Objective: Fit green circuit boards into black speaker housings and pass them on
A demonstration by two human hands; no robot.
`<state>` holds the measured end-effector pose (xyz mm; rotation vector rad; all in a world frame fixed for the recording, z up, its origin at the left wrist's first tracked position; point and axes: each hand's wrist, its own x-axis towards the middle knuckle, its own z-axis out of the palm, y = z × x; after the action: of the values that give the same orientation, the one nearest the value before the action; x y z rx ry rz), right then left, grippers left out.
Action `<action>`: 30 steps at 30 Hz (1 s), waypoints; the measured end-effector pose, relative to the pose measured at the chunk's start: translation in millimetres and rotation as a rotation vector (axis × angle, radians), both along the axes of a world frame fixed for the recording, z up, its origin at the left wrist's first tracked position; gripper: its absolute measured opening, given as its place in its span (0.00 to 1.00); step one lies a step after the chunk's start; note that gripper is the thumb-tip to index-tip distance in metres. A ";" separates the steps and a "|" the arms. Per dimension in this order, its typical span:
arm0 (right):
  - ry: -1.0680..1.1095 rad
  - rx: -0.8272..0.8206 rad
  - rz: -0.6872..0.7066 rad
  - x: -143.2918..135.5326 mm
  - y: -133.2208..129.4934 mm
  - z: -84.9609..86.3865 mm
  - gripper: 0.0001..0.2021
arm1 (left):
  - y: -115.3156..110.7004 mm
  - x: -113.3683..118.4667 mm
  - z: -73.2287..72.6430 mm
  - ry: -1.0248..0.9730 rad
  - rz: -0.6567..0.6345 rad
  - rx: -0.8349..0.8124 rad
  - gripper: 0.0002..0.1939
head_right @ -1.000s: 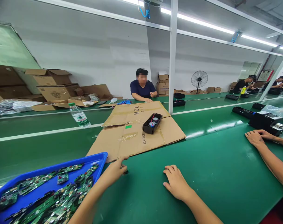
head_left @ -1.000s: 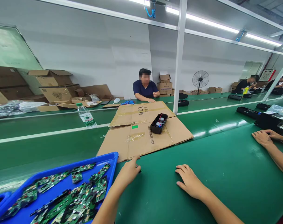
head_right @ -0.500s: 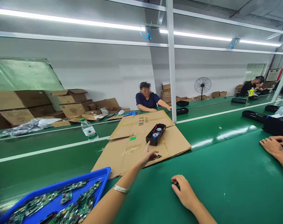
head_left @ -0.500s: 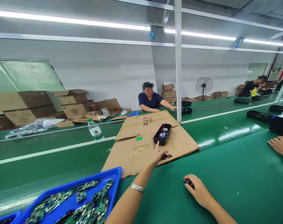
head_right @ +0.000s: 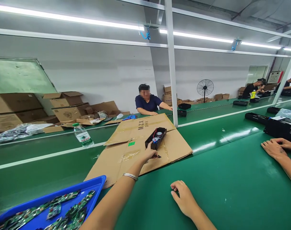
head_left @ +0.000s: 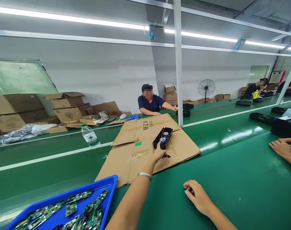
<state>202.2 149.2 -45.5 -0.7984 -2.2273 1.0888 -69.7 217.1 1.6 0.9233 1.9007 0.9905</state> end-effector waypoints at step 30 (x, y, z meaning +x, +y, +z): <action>0.154 0.525 -0.151 15.3 -38.9 20.8 0.11 | -205.5 51.0 29.1 -0.242 -0.742 -0.178 0.13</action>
<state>217.5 110.3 -24.6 -0.6155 -2.1358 0.4406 -18.7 11.6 30.7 1.2073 1.2534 0.4491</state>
